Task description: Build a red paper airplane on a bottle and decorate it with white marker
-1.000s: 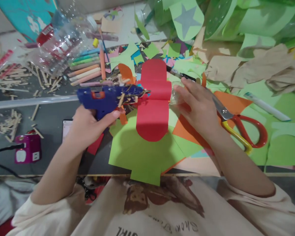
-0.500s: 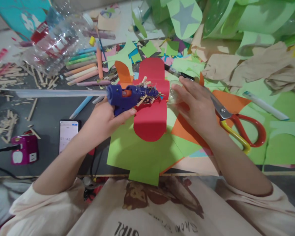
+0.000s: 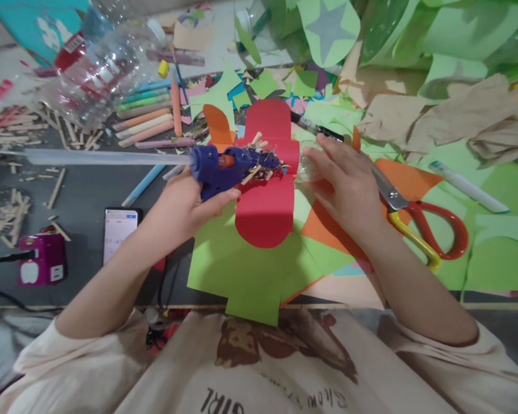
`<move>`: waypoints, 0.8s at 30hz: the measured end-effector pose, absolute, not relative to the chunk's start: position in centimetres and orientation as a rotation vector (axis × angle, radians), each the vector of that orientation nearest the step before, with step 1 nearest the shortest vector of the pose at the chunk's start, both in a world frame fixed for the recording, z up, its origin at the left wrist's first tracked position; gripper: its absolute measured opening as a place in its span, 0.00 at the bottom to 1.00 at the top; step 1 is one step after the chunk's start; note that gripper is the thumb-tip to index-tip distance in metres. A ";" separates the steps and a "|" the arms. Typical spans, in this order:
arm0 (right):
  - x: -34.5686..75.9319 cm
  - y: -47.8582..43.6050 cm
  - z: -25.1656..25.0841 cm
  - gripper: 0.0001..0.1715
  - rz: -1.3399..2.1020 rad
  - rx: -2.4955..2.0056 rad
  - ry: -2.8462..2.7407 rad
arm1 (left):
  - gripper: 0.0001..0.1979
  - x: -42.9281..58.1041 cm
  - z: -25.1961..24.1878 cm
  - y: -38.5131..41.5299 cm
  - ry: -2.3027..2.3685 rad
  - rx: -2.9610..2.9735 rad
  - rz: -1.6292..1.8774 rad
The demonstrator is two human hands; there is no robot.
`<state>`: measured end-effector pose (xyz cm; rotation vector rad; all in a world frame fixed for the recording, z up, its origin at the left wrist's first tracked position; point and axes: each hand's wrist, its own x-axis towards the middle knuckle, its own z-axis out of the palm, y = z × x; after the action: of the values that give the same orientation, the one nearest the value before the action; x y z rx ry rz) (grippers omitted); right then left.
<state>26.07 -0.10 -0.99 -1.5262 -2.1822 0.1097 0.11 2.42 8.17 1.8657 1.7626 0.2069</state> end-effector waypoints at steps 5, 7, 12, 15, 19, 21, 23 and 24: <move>26.1 -0.1 -1.0 0.25 0.113 -1.513 -2.177 | 0.21 0.0 8.2 2.7 1.626 2.001 0.059; 26.1 -0.1 -1.0 0.25 0.147 -1.520 -2.172 | 0.22 -0.1 8.2 2.7 1.642 1.990 0.052; 26.1 -0.2 -1.1 0.25 0.156 -1.530 -2.166 | 0.21 -0.7 8.2 2.6 1.689 1.999 0.060; 26.1 -0.2 -1.1 0.25 0.136 -1.517 -2.171 | 0.20 -1.3 8.3 2.4 1.691 1.983 0.081; 26.2 -0.1 -1.0 0.24 0.123 -1.493 -2.185 | 0.24 -1.8 8.4 2.3 1.698 2.000 0.101; 26.2 -0.1 -1.0 0.25 0.120 -1.482 -2.188 | 0.25 -1.9 8.5 2.3 1.685 2.021 0.094; 26.2 -0.1 -1.2 0.26 0.121 -1.482 -2.184 | 0.26 -2.0 8.6 2.2 1.684 2.024 0.079; 26.2 -0.1 -1.2 0.26 0.120 -1.481 -2.180 | 0.27 -2.1 8.7 2.2 1.691 2.023 0.076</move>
<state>26.21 -0.12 -1.22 -1.4814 -2.1795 0.1197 -2.06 2.20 8.67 2.0230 1.6913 0.0765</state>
